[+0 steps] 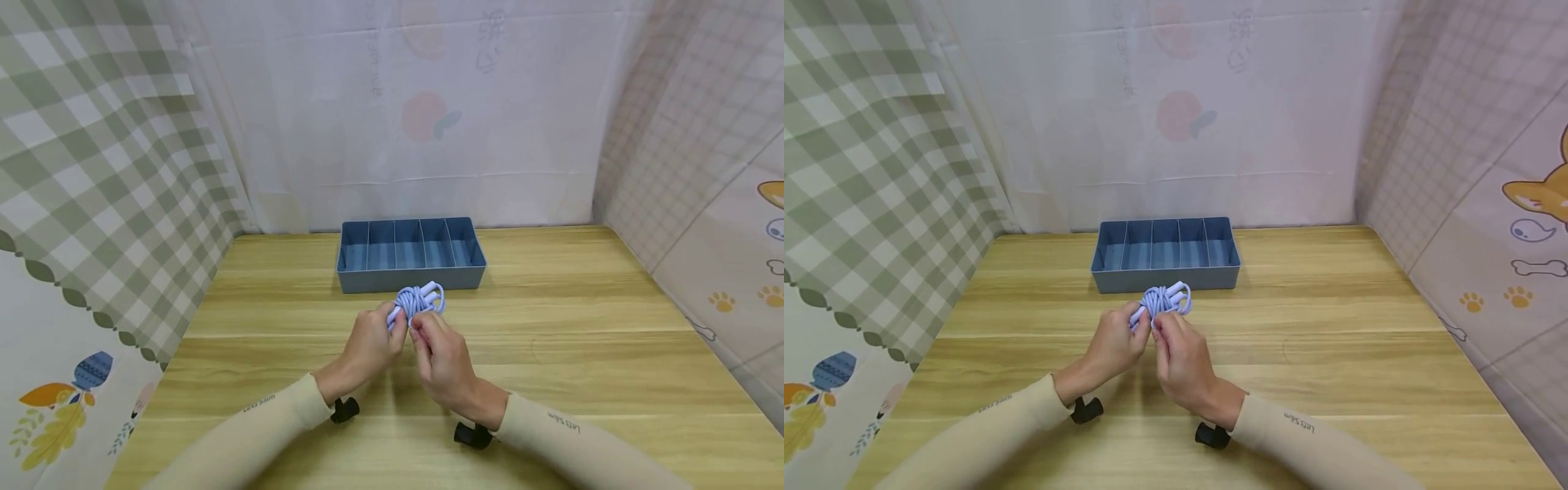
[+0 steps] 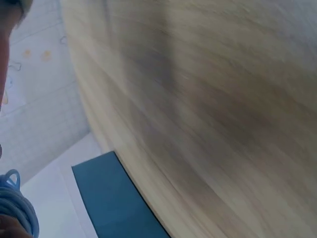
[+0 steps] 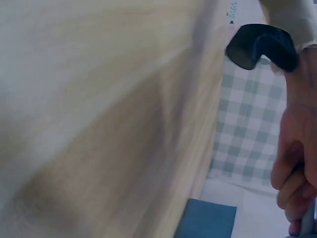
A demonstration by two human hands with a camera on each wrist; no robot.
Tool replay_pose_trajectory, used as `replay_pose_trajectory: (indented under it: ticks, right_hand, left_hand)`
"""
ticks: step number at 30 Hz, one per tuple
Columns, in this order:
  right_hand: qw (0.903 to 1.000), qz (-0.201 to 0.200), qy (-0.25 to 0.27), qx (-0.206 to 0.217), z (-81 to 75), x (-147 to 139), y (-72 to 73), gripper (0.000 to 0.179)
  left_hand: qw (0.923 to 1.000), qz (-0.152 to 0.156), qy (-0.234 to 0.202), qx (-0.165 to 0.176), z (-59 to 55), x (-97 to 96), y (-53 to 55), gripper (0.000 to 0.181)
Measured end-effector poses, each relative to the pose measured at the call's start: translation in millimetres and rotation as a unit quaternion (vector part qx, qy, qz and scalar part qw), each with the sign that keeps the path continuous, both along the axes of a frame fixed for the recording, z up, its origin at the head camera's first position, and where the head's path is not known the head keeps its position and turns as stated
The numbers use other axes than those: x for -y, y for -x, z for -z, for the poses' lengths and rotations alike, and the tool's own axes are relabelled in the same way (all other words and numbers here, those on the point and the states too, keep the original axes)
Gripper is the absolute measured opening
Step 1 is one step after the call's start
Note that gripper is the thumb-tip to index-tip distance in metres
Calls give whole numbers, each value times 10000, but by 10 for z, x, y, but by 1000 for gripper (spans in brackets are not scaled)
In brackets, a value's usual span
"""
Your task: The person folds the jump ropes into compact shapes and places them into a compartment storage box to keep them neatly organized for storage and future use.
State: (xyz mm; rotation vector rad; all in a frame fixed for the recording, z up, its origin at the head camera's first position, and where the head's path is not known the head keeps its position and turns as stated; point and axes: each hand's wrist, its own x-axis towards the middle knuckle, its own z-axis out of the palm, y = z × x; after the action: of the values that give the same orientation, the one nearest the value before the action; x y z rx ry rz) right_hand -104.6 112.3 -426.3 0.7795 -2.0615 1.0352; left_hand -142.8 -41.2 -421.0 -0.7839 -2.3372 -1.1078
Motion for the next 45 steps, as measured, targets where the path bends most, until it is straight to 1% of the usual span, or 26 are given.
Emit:
replay_pose_trajectory:
  ticks: [5,9,13,16,19,22,24,27,30,32,38,42,45]
  right_hand:
    - [9997,-245,-42,-78,17,-5,0,13]
    - [9988,-483,-36,-117,17,-13,9,13]
    - [9973,-667,-60,-294,30,-29,35,14]
    - [9967,-673,-215,-388,30,-66,59,6]
    - [9963,-468,-400,-600,12,-96,88,10]
    - [9950,-169,-574,-806,-24,-112,104,14]
    - [9926,22,-806,-911,-49,-130,110,16]
    - [9864,286,-1196,-1089,-85,-172,121,22]
    - [9818,525,-1380,-1198,-121,-221,143,24]
    - [9816,635,-1367,-1170,-146,-254,155,24]
    - [9857,905,-1137,-856,-218,-357,197,27]
    - [9870,1116,-927,-697,-259,-417,231,26]
    - [9867,1206,-910,-604,-270,-455,249,26]
  left_hand:
    - [9998,29,-113,147,-8,-19,12,25]
    - [9983,209,-383,396,-13,-30,23,26]
    - [9951,326,-656,658,-4,-21,50,25]
    - [9923,331,-788,896,15,1,63,26]
    - [9904,390,-858,1010,25,26,57,26]
    - [9907,459,-866,945,33,52,44,23]
    - [9908,490,-852,931,42,72,38,20]
    - [9907,513,-790,984,66,102,34,17]
    - [9899,550,-726,1083,89,129,34,14]
    - [9890,579,-692,1171,97,145,31,13]
    - [9852,626,-670,1452,79,181,15,15]
    - [9836,628,-731,1527,64,209,18,17]
    - [9830,630,-772,1540,63,232,24,17]
